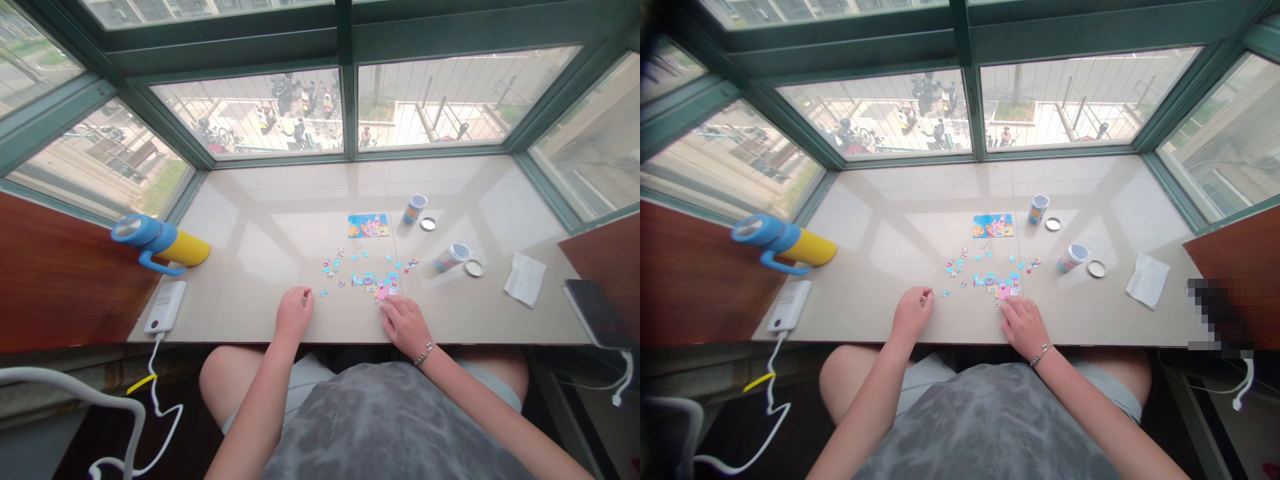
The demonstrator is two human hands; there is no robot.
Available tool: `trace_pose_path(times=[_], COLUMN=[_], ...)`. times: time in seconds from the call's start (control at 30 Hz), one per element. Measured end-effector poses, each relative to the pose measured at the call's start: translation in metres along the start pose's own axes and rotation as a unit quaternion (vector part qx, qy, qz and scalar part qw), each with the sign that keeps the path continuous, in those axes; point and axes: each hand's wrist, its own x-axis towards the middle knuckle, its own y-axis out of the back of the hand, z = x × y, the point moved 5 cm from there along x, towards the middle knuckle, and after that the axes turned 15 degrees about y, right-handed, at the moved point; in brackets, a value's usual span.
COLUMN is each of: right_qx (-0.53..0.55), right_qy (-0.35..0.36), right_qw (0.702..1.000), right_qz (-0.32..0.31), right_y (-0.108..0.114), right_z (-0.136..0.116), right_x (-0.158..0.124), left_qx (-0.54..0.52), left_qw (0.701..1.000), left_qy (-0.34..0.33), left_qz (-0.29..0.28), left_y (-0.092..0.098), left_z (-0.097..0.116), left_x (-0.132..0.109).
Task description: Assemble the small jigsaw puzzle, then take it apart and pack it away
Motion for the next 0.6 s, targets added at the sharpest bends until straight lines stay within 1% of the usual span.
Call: trace_pose_path(times=[0.27, 0.43, 0.53, 0.6], right_qx=[-0.002, -0.006, -0.008, -0.010], right_qy=[0.002, 0.001, -0.002, -0.002], right_qw=[1.000, 1.000, 1.000, 1.000], right_qz=[0.009, 0.010, 0.011, 0.012], right_y=[0.001, -0.001, -0.001, -0.001], right_z=[0.001, 0.000, 0.000, 0.000], right_x=[-0.003, -0.004, -0.004, -0.005], left_qx=[-0.027, -0.027, -0.022, -0.021], left_qw=[0.999, 0.999, 0.999, 0.999], left_qy=[0.026, 0.039, 0.031, 0.017], left_qz=[0.002, -0.015, -0.027, -0.033], left_y=[0.012, 0.017, 0.016, 0.013], left_z=[-0.015, -0.021, -0.020, -0.014], left_x=[0.004, 0.008, 0.008, 0.008])
